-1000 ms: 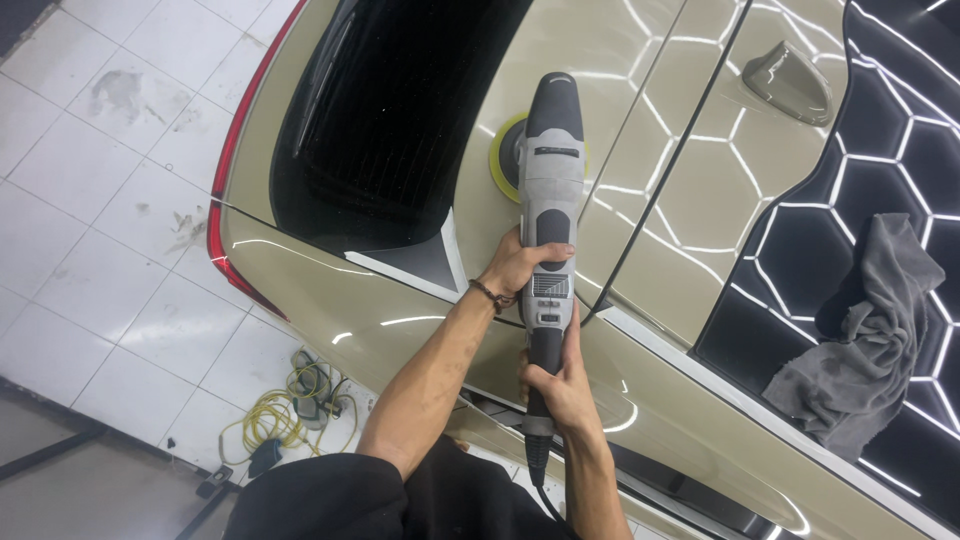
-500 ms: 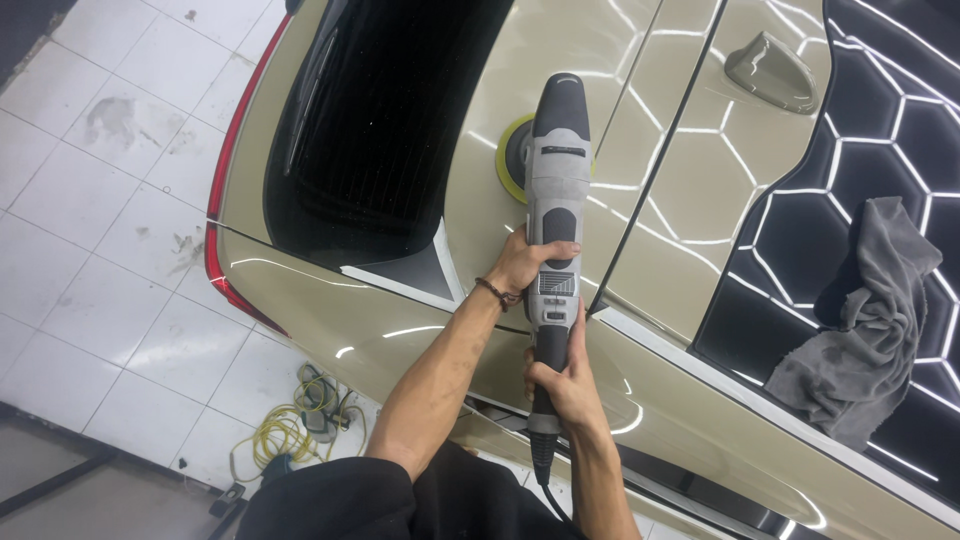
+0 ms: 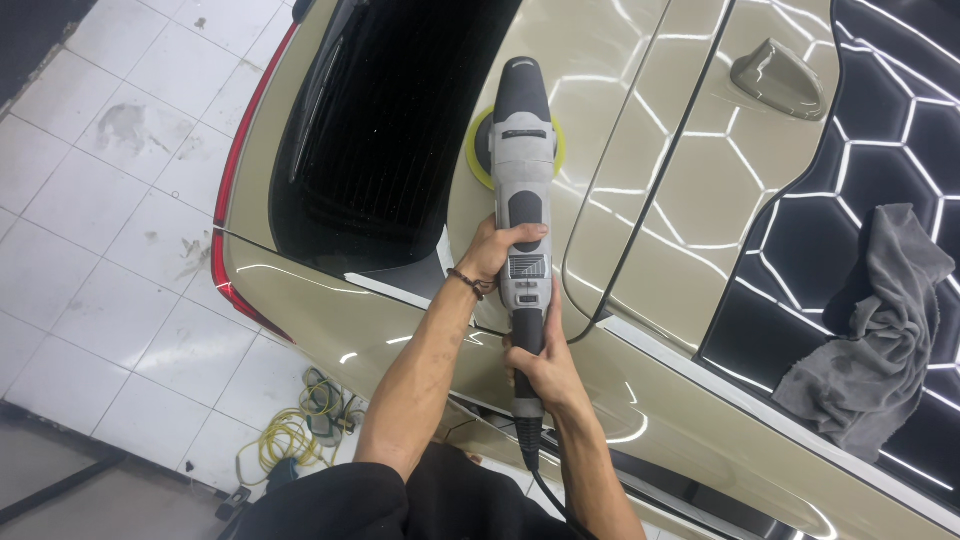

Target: The person uses a dual-action polisher with a yellow pad to polish the rear quarter panel of a beige car. They move the tool in circular motions across the surface, working around the taillight and window edges.

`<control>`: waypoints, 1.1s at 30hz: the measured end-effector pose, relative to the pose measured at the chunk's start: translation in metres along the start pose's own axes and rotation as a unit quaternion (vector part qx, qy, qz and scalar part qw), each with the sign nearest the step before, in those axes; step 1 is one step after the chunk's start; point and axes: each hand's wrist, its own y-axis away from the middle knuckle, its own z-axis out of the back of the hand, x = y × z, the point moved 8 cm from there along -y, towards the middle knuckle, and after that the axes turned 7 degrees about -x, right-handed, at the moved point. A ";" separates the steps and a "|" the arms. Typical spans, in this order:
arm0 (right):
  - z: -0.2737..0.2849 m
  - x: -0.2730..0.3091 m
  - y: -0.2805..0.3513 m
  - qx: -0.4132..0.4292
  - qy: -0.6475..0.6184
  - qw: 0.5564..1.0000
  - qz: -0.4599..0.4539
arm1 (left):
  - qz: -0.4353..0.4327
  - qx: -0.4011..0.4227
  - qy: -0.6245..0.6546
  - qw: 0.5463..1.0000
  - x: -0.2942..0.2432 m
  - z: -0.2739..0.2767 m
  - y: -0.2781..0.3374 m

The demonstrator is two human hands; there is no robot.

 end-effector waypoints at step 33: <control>0.023 0.022 -0.030 -0.045 -0.084 0.995 0.035 | 0.043 0.044 -0.081 0.995 -0.013 -0.054 -0.053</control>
